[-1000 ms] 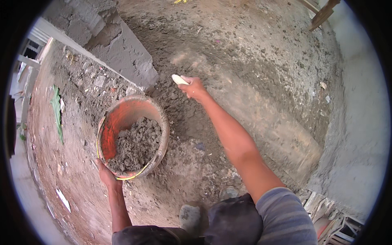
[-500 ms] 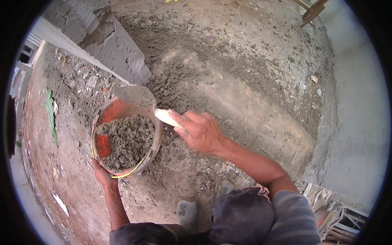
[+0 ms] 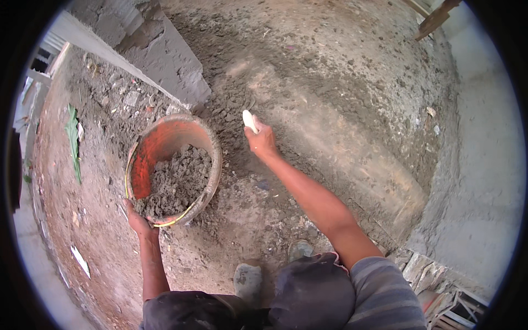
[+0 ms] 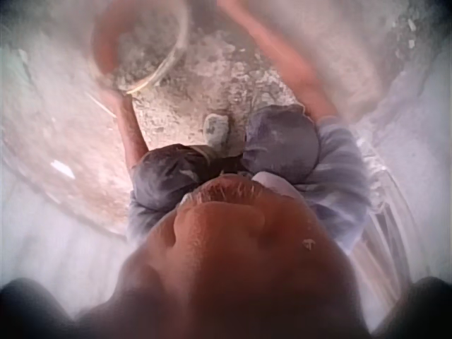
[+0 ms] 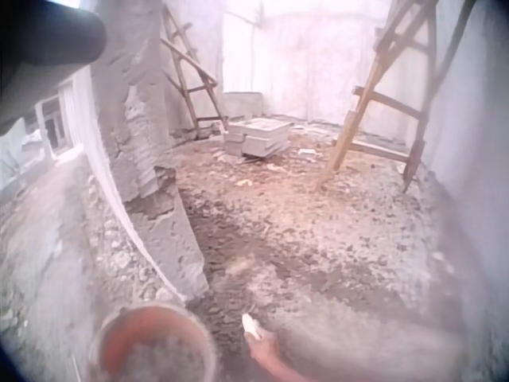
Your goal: The person applies and smooths mortar on the ground using a trowel while holding a bucket, adjusts a board, and applies mortar around a concrete block.
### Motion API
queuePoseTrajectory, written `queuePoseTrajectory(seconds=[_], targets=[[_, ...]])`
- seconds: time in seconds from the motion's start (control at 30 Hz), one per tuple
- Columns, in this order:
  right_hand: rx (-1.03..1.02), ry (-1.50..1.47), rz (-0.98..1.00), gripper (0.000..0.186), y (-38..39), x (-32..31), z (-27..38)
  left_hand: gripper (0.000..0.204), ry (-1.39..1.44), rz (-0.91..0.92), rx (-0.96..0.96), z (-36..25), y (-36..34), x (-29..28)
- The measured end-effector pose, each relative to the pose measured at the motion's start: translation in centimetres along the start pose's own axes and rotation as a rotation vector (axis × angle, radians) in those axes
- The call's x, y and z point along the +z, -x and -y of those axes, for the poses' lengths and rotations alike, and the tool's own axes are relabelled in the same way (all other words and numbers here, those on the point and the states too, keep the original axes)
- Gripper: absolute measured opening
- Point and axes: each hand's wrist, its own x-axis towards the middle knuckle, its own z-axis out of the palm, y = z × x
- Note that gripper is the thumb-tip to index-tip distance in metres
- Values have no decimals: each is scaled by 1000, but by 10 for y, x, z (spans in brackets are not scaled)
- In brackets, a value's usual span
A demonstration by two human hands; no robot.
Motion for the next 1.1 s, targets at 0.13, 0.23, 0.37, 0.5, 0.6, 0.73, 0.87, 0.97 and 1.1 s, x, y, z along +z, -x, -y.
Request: queuePoseTrajectory(seconds=[0.13, 0.23, 0.37, 0.5, 0.6, 0.73, 0.87, 0.97, 1.1], targets=[[-241, -19, -128, 65, -10, 60, 6, 63, -17, 16, 32, 3, -2, -6], [-91, -129, -14, 65, -15, 63, 28, 61, -4, 43, 79, 4, -3, -8], [8, -403, 126, 60, 7, 10, 35, 61, -47, 85, 103, 8, -14, -9], [-158, -174, 164, 61, 67, -44, 59, 60, 11, 77, 79, 7, -13, -3], [-904, 202, 47, 60, 106, -46, 63, 61, 71, 175, 49, 2, -12, -16], [-777, 568, 145, 56, 130, -80, 93, 62, 30, 80, 26, 0, 2, -5], [-420, 467, -182, 58, 76, -123, 42, 62, 17, 50, 12, -2, 10, 5], [-209, 535, -189, 61, 75, -134, -9, 62, -34, 24, 17, -3, 11, 6], [-184, 395, -58, 65, 104, -81, -34, 65, -65, -7, 28, -4, 8, 0]])
